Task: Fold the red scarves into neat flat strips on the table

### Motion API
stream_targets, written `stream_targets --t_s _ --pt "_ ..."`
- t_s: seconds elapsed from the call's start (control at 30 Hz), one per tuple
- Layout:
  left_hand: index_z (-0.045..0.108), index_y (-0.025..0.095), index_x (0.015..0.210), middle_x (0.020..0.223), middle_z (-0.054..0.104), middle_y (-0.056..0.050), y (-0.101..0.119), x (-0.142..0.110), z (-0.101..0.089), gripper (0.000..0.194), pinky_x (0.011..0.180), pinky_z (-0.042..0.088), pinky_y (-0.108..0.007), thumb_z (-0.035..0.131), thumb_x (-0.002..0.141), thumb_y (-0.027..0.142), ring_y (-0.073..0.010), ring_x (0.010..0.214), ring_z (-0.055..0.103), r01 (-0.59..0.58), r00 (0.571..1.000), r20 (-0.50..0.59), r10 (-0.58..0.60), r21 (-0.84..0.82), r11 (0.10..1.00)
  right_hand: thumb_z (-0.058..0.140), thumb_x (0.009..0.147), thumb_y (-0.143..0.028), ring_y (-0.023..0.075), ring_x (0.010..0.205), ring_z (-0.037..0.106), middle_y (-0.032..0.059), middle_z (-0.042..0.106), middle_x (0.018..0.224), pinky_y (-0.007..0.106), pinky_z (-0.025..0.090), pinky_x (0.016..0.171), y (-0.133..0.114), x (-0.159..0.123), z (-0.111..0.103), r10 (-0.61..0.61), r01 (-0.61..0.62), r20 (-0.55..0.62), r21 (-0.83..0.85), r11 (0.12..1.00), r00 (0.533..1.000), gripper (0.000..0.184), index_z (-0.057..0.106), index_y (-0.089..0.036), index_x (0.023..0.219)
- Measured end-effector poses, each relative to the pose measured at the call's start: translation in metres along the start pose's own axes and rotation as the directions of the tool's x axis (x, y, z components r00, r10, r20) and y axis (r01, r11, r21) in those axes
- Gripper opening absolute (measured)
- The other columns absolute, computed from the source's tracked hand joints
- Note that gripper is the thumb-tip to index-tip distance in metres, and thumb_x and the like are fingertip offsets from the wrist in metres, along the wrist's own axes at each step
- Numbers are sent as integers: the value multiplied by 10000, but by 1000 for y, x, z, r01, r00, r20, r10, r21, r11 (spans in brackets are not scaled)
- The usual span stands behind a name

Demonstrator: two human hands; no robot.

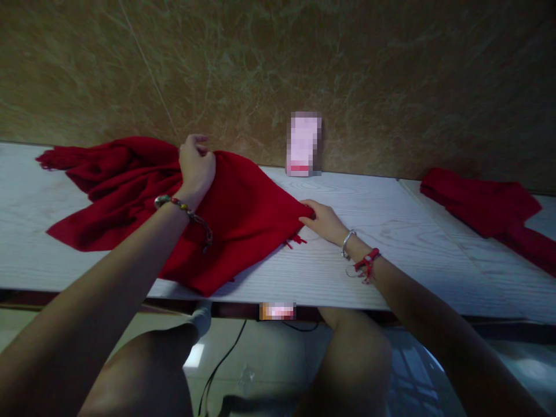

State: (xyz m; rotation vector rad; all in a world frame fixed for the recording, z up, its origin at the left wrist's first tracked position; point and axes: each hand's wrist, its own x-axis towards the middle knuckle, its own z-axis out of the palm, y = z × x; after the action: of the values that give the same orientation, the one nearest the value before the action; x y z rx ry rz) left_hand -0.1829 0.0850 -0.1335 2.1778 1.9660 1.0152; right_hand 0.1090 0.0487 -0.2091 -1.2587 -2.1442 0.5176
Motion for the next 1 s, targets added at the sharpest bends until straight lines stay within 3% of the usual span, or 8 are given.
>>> stream_targets --t_s 0.07,0.13,0.23,0.43,0.57,0.77,0.87,1.0 --pt "442 67 1289 1314 486 -116 20 -14 -1 519 1026 321 -412 361 895 395 -235 1208 433 -5 983 -186 6 2 1000 611 755 -227 183 728 596 31 665 792 363 499 704 0 1 -2 9 -8 -47 26 1000 999 129 664 -194 869" --pt "483 95 1276 1358 443 -132 44 -22 2 484 1071 301 -386 452 857 334 -242 1264 393 -268 963 -33 269 30 963 607 773 -274 183 755 589 33 650 785 357 495 707 0 3 -5 -32 43 -146 78 996 989 85 659 -207 776" --pt "482 168 1302 1418 422 -110 69 -22 17 505 1075 280 -466 506 827 338 -290 1319 346 -511 824 283 490 -2 860 611 774 -305 189 829 591 40 642 844 355 499 722 0 5 -9 -60 109 -286 158 981 956 91 643 -221 758" --pt "594 172 1161 1063 666 -64 83 -4 45 378 901 419 -324 506 819 309 -200 1009 589 -495 691 501 521 -198 846 603 766 -307 174 768 592 8 644 765 371 491 758 -10 1 -17 -26 107 -323 235 966 946 92 611 -217 747" --pt "675 155 900 856 660 -34 80 4 43 232 817 435 -293 501 817 285 -164 850 588 -480 744 357 565 -303 823 617 751 -322 169 728 584 7 647 736 363 485 739 -12 0 -21 -17 91 -251 286 954 968 118 614 -207 726" --pt "659 136 925 832 608 -20 67 13 26 245 821 437 -316 481 841 283 -169 870 569 -316 892 182 414 -404 859 648 735 -350 165 734 558 14 631 774 360 477 733 -8 -4 -20 -141 118 110 190 975 984 164 640 -186 749" --pt "654 134 921 846 608 -21 63 12 19 243 826 438 -313 482 836 283 -172 890 565 -283 908 172 381 -420 863 636 749 -348 179 802 566 39 637 853 367 482 770 -10 -4 -10 -169 149 99 178 973 981 157 632 -191 760" --pt "647 128 912 833 615 -23 59 9 16 251 807 444 -305 479 822 292 -169 865 569 -294 920 128 371 -401 868 552 797 -431 189 872 593 43 653 906 391 497 825 -9 2 1 -84 94 -43 373 923 996 236 583 -213 885"
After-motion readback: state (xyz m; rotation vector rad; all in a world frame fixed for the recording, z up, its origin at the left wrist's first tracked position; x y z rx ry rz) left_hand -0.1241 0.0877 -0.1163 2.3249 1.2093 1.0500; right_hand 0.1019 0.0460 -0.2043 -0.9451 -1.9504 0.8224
